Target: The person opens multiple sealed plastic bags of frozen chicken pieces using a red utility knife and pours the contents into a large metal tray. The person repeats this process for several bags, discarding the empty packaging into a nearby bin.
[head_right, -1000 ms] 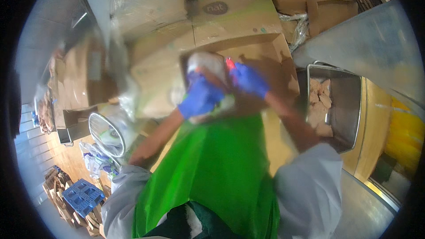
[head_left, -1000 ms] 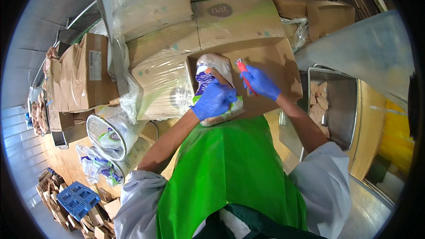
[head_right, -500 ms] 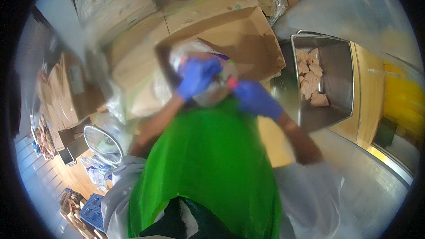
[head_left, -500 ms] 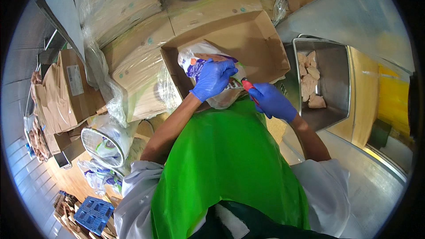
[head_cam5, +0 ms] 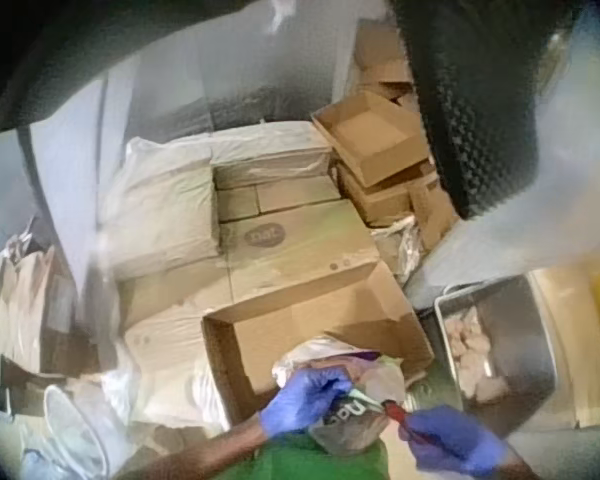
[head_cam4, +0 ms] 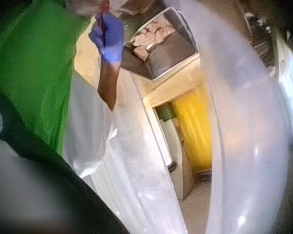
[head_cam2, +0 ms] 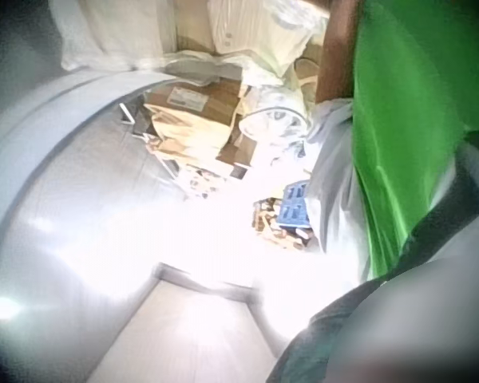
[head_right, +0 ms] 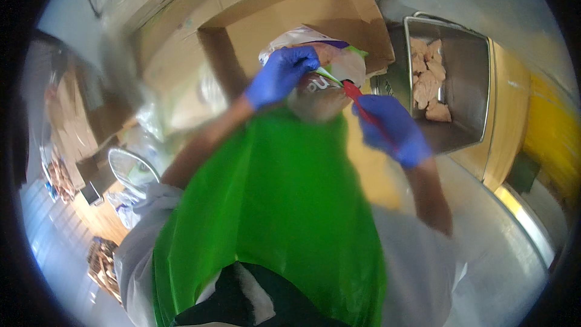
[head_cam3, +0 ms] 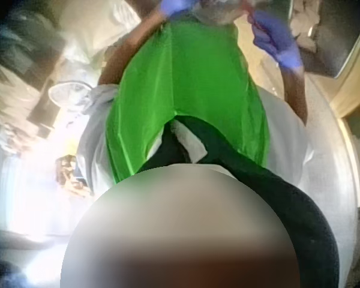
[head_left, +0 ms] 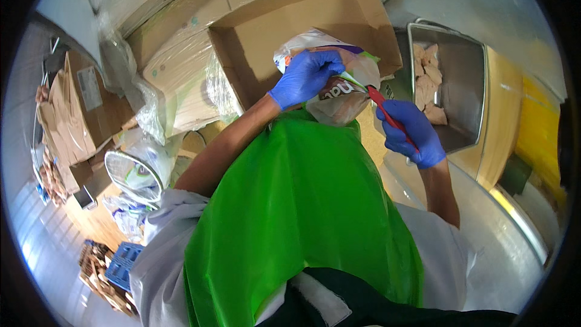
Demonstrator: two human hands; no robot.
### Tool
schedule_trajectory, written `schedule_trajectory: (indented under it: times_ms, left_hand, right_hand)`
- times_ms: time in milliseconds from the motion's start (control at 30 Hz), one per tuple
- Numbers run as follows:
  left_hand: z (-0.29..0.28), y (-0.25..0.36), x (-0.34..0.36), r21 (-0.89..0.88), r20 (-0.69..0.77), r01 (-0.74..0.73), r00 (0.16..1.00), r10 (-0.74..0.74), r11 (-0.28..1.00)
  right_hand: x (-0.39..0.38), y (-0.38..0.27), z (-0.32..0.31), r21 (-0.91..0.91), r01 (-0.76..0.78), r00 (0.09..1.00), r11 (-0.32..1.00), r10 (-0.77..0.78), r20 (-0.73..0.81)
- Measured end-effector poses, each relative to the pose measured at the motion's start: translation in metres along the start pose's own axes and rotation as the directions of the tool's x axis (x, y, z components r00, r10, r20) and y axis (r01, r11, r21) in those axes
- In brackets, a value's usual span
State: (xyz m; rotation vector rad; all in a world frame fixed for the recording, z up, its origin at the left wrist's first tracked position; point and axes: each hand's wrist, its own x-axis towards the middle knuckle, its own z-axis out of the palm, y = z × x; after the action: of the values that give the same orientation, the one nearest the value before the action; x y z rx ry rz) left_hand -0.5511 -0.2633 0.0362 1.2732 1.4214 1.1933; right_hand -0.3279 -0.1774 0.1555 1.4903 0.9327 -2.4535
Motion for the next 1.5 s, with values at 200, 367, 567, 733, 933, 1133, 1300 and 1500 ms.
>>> schedule_trajectory:
  times_ms: [200,367,567,733,933,1133,1300,1500]
  left_hand:
    - [-0.059,-0.066,-0.010,-0.134,-0.151,0.203,0.963,-0.223,0.970]
    - [-0.027,-0.038,0.010,0.309,0.064,0.036,0.996,-0.058,0.950]
    - [-0.049,-0.027,0.014,0.277,0.036,0.005,0.999,-0.015,0.961]
    - [-0.038,-0.044,0.009,0.378,-0.022,-0.071,0.996,0.086,0.923]
    - [-0.031,-0.032,0.024,0.221,-0.022,0.151,0.988,-0.150,0.964]
    - [-0.029,-0.027,0.024,0.240,0.048,0.095,0.993,-0.110,0.966]
    - [-0.038,-0.013,0.015,0.534,0.241,-0.026,0.963,-0.122,0.845]
    - [-0.040,-0.013,0.007,0.736,0.288,-0.114,0.945,-0.156,0.667]
  right_hand:
    - [-0.113,-0.020,-0.057,0.241,0.450,0.892,0.860,-0.442,-0.090]
    - [-0.072,-0.010,-0.025,-0.300,0.358,0.772,0.884,-0.461,-0.437]
    - [0.091,0.049,0.024,-0.365,0.399,0.904,0.841,-0.427,0.005]
    - [0.156,0.068,0.040,-0.412,0.353,0.926,0.840,-0.378,0.022]
    - [0.180,0.088,0.017,-0.501,0.312,0.928,0.807,-0.371,-0.021]
    - [0.156,0.058,0.028,-0.242,0.221,0.973,0.945,-0.229,-0.006]
    - [0.155,0.062,0.025,-0.347,0.221,0.967,0.911,-0.251,-0.041]
    - [0.206,0.113,-0.003,-0.598,0.583,0.765,0.550,-0.619,0.177]
